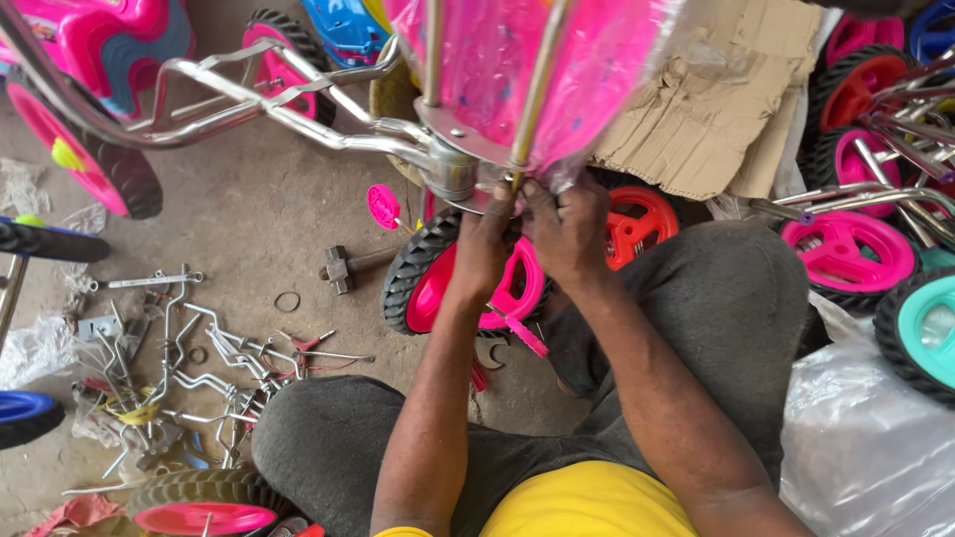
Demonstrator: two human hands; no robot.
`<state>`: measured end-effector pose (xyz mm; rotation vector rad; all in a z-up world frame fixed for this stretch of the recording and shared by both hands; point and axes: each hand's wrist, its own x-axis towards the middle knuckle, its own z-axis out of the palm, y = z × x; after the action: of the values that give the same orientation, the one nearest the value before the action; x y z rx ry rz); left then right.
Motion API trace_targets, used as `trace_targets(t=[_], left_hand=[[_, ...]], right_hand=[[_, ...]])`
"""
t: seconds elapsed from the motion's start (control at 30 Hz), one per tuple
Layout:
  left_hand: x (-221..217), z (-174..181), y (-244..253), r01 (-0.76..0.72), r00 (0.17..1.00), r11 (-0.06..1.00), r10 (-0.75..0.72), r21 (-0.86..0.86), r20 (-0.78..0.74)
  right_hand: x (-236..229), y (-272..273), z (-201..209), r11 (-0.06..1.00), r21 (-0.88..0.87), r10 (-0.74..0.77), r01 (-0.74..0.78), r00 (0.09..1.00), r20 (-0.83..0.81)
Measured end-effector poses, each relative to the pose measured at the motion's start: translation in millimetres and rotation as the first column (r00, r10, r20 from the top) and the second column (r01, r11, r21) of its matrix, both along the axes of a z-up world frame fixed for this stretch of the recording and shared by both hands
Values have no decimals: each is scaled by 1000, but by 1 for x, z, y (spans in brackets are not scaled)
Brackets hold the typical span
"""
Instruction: The person assembles a pink child's tricycle by attaching the seat to the frame. They use a screwdriver and a wrench to tighten the bolts securing the seat post. The person also removes the plastic wrapping from the seat during the process.
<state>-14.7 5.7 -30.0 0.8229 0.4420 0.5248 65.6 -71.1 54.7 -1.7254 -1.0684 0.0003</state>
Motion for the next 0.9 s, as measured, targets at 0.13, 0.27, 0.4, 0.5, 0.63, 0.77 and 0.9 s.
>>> trace_targets(t=[0.13, 0.27, 0.4, 0.5, 0.63, 0.77, 0.9], left_hand=[[12, -8, -9, 2, 999, 999, -3, 33, 52], [14, -7, -13, 54, 954, 940, 51, 336, -296], [12, -1, -12, 161, 867, 862, 109, 481, -486], [14, 1, -12, 195, 860, 850, 92, 490, -502], [19, -2, -12, 314, 793, 811, 62, 494, -606], [20, -9, -10, 224, 849, 827, 94, 515, -520], [18, -14, -3, 252, 850, 815, 71, 521, -522]], right_hand=[[4, -6, -14, 989, -120, -111, 85, 967, -228], [16, -12, -32, 994, -75, -106, 85, 936, -337], [33, -25, -46, 996, -94, -21, -4, 964, -264], [39, -33, -54, 987, -157, -59, 21, 968, -244], [38, -35, -57, 976, -203, -143, 81, 939, -313], [32, -31, -60, 993, -107, -87, 39, 868, -489], [29, -25, -64, 998, -62, -54, 25, 850, -523]])
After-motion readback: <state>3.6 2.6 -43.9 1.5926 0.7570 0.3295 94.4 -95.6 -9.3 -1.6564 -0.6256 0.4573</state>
